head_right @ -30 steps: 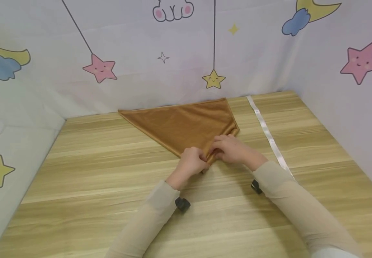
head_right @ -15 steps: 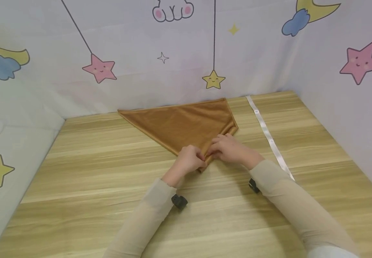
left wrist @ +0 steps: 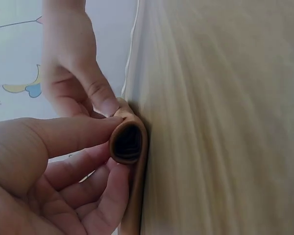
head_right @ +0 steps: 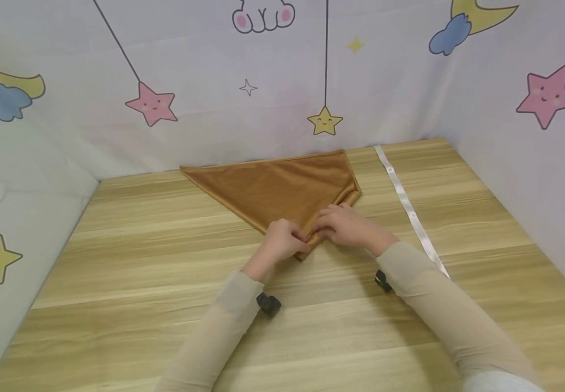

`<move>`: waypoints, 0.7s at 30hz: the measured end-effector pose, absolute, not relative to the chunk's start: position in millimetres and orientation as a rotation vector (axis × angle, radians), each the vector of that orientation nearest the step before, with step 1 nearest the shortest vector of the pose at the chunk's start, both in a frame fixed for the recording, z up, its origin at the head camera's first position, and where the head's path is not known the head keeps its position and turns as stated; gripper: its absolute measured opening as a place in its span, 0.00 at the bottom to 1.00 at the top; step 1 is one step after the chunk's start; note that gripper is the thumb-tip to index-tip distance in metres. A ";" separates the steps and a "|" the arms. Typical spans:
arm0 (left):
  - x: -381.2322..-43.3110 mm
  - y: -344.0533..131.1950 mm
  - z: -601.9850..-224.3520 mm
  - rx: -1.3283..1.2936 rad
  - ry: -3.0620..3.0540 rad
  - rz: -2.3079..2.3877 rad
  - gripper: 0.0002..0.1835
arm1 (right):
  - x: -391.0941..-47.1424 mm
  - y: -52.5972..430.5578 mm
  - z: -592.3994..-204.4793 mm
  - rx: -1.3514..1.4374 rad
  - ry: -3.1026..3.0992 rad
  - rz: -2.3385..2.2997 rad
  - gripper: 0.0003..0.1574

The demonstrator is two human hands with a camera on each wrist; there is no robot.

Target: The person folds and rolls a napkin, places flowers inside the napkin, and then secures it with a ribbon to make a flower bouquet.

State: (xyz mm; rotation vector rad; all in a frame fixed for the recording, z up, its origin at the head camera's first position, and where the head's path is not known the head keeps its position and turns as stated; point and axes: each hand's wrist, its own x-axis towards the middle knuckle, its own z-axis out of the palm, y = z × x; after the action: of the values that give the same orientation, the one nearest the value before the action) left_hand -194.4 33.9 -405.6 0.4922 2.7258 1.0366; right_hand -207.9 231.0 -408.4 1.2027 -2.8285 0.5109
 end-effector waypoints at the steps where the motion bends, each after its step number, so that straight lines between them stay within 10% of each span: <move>1: -194.7 32.3 -405.5 0.485 2.716 1.052 0.05 | -208.2 231.4 -408.7 1.191 -2.843 0.531 0.12; 21: -187.4 24.8 -404.2 0.530 2.606 1.030 0.10 | -211.6 229.7 -409.3 1.200 -2.854 0.525 0.10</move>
State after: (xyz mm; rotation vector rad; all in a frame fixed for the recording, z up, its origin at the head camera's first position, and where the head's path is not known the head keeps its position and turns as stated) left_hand -187.4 24.8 -404.2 0.5301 2.6062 1.0298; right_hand -211.6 229.7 -409.3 1.2000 -2.8539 0.5248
